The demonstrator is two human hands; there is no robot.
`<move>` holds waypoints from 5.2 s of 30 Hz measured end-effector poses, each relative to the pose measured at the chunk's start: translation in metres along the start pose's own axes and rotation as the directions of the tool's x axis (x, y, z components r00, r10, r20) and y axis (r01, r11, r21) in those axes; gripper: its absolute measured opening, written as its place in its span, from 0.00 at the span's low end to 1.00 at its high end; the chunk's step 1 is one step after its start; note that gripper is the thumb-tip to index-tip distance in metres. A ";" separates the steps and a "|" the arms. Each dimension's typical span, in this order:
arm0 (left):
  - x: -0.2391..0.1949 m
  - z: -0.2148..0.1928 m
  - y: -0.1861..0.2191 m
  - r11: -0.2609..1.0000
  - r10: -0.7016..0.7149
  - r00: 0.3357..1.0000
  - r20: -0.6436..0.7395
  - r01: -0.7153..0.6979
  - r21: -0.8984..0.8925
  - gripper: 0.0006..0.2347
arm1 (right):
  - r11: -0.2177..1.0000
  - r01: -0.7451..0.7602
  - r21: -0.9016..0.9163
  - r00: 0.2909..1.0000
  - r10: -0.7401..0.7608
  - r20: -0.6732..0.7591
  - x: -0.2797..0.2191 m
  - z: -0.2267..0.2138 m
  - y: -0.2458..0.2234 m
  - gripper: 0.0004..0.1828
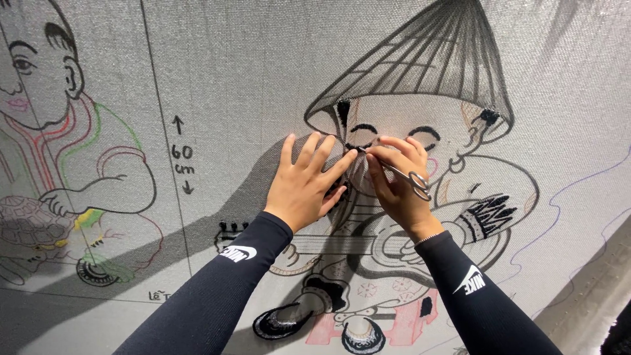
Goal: The recorder is using a tufting gun and scissors to create and trim details on a rug with a cartoon design.
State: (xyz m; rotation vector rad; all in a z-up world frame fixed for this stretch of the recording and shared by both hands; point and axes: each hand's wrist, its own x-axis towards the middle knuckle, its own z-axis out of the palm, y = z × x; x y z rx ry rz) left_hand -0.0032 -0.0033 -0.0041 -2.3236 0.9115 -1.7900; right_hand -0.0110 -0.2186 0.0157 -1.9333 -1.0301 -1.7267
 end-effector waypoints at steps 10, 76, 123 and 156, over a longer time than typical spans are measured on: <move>0.013 -0.003 -0.006 0.970 -0.114 0.981 -0.159 0.075 -0.230 0.19 | 0.944 -0.153 0.292 0.966 0.205 -0.158 -0.010 -0.012 -0.006 0.06; -0.071 -0.065 0.157 -0.436 -0.235 0.660 0.714 0.585 -0.684 0.07 | -0.173 -0.804 0.569 0.305 0.701 0.644 -0.205 -0.081 -0.125 0.23; 0.086 -0.005 0.055 0.905 -0.104 0.993 -0.056 0.071 -0.420 0.08 | 0.288 -0.758 0.585 0.512 0.818 0.261 -0.155 -0.076 -0.027 0.09; 0.088 0.015 0.033 0.951 0.094 0.985 -0.144 -0.131 -0.279 0.10 | 0.972 -0.230 0.050 0.956 0.235 -0.177 -0.036 -0.050 0.016 0.07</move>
